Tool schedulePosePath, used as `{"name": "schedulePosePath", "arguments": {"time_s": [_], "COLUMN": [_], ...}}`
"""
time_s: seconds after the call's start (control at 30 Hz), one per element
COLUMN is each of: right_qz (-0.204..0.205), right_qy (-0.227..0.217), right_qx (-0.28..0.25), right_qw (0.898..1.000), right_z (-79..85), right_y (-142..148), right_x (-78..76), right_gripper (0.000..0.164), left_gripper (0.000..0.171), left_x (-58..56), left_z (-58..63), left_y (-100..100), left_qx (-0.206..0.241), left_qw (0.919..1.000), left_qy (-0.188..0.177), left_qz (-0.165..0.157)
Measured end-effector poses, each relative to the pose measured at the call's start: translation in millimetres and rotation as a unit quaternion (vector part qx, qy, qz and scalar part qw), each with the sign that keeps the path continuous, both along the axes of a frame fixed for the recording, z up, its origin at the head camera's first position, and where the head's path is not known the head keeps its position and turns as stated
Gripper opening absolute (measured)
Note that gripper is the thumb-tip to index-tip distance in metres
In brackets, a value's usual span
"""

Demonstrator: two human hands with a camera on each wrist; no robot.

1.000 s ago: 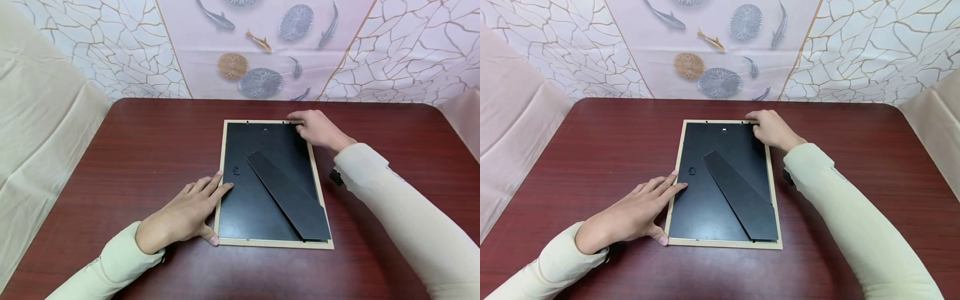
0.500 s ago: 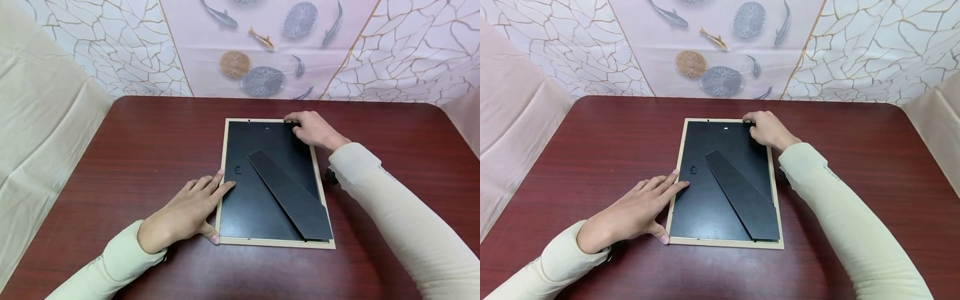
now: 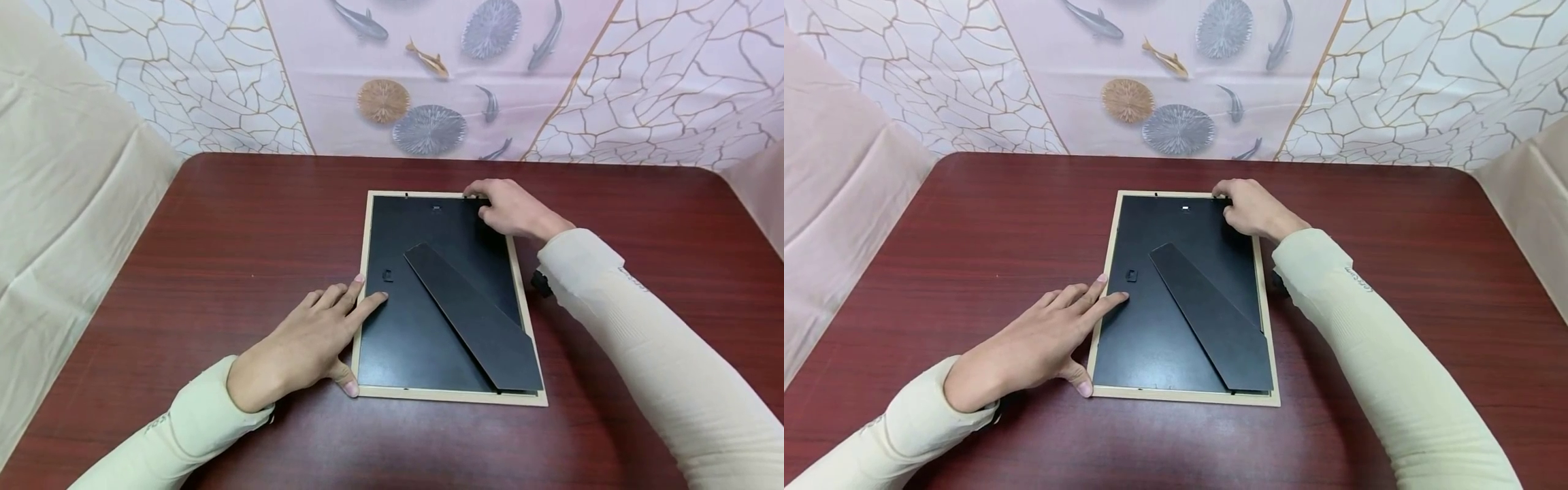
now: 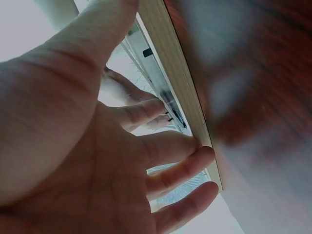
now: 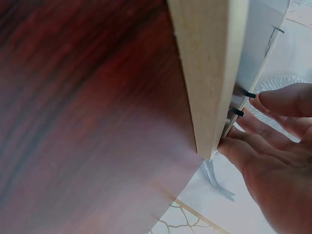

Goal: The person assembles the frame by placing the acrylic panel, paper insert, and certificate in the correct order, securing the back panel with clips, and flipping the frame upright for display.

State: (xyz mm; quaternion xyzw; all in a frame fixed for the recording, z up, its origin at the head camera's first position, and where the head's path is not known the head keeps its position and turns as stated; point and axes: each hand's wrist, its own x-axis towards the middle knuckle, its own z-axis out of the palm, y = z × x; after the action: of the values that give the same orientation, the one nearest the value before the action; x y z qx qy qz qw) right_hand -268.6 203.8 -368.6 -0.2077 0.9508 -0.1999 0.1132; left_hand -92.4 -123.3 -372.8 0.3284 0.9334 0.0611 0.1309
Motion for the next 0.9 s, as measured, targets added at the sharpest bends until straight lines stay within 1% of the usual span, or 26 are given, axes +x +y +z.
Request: {"name": "schedulePosePath", "arguments": {"time_s": [0.3, 0.73, 0.9], "right_qz": [0.020, 0.041, 0.052], "right_qy": [0.000, 0.016, 0.023], "right_qx": [0.005, 0.009, 0.021], "right_qw": [1.000, 0.999, 0.998], "right_z": [-1.3, -5.9, -9.6], "right_y": [2.6, 2.1, 1.0], "right_x": [-1.5, -2.6, -0.1], "right_gripper": [0.046, 0.041, 0.041], "left_gripper": [0.129, 0.129, 0.129], "left_x": [-1.2, -1.1, 0.6], "left_z": [0.2, 0.8, 1.3], "left_y": [1.1, 2.0, 1.1], "left_qx": [-0.003, -0.001, -0.004], "left_qw": [0.9999, 0.9998, 0.9999], "left_qy": [-0.009, -0.018, -0.011], "left_qz": [0.007, 0.012, 0.007]}}
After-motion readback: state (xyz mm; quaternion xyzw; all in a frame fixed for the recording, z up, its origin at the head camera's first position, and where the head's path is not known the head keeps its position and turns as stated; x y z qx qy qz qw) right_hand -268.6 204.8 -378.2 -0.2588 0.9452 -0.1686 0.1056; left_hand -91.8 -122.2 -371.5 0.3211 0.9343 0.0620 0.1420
